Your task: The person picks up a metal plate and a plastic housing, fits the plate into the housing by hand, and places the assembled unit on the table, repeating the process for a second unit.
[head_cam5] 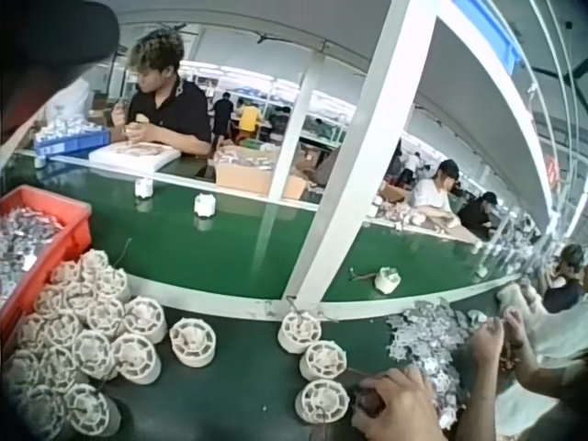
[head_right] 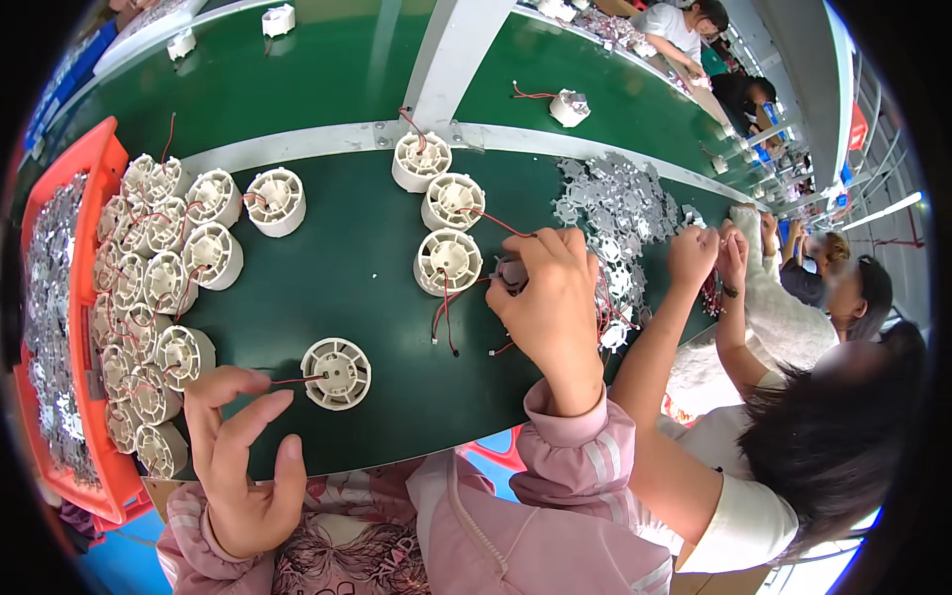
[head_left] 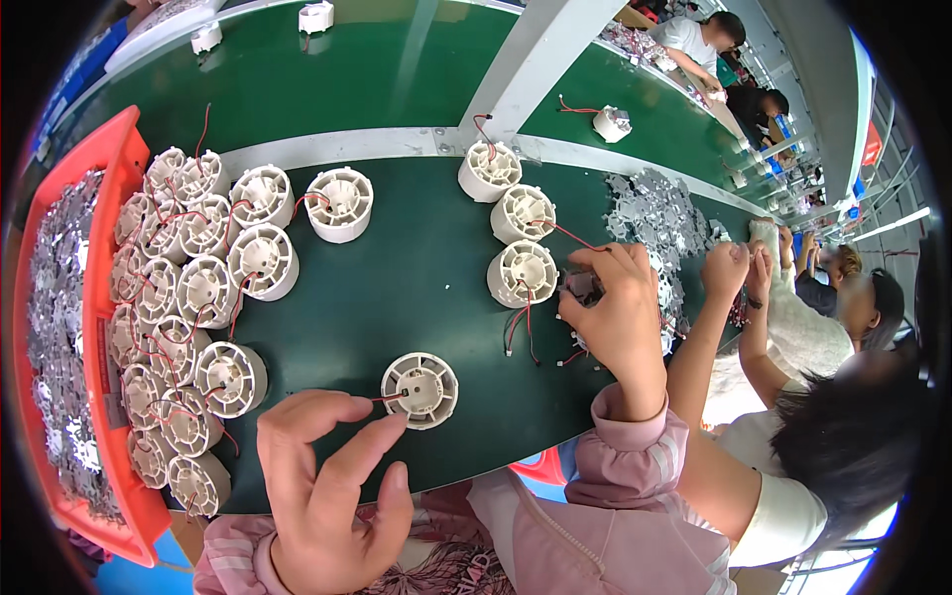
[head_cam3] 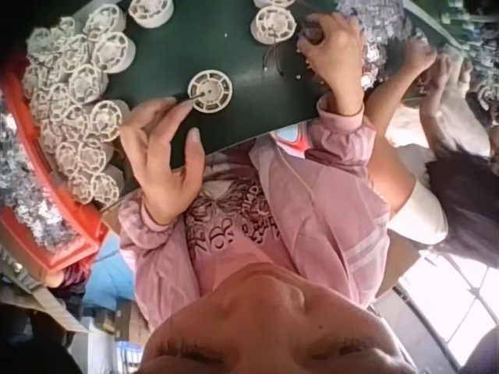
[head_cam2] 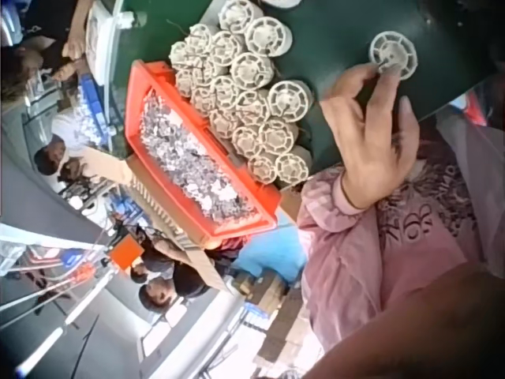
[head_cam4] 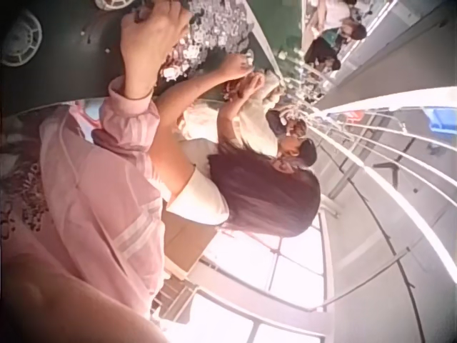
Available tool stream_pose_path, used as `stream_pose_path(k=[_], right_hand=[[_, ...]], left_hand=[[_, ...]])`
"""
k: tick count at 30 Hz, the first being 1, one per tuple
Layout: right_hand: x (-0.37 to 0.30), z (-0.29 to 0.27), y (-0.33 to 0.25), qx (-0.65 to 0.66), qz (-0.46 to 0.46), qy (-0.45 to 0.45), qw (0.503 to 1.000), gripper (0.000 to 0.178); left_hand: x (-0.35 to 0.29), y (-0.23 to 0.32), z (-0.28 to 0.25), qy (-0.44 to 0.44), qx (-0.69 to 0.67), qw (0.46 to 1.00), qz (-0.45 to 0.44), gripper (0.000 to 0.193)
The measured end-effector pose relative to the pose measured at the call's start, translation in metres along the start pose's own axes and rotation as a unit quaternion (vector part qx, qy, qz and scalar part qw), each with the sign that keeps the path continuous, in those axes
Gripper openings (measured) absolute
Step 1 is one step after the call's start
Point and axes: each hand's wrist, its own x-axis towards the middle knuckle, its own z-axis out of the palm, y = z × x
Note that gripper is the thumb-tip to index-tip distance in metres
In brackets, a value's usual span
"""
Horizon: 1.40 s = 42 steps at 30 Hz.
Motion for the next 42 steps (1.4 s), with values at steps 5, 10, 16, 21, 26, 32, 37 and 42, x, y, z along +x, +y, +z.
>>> stream_pose_path(k=[5, 10, 16, 21, 26, 32, 37, 42], right_hand=[[-0.008, -0.02, -0.018, 0.142, 0.055, 0.101, 0.983, 0.034], [-0.032, -0.062, -0.059, 0.158, -0.035, 0.121, 0.979, 0.037], [-0.045, -0.074, -0.085, 0.362, -0.212, -0.009, 0.908, 0.04], [-0.045, -0.063, -0.085, 0.445, -0.224, -0.089, 0.862, 0.043], [-0.039, -0.046, -0.089, 0.454, -0.247, -0.16, 0.841, 0.048], [-0.048, -0.061, -0.097, 0.381, -0.194, -0.188, 0.884, 0.047], [-0.029, -0.037, -0.11, 0.305, -0.158, -0.126, 0.931, 0.045], [-0.018, -0.025, -0.108, 0.287, -0.143, -0.137, 0.937, 0.045]], left_hand=[[0.001, 0.006, -0.005, -0.002, -0.041, 0.997, 0.068, 0.042], [0.021, 0.03, 0.011, -0.007, -0.091, 0.995, 0.05, 0.036], [0.015, 0.03, 0.007, -0.124, -0.305, 0.942, -0.07, 0.02], [0.003, 0.015, -0.002, -0.157, -0.315, 0.933, -0.077, 0.011], [-0.01, 0.007, -0.009, -0.13, -0.276, 0.947, -0.104, 0.009], [-0.008, 0.003, -0.007, -0.15, -0.264, 0.948, -0.099, 0.012], [-0.002, -0.013, -0.007, -0.033, 0.069, 0.996, -0.038, 0.03], [0.007, -0.026, 0.012, -0.033, 0.155, 0.987, 0.037, 0.062]])
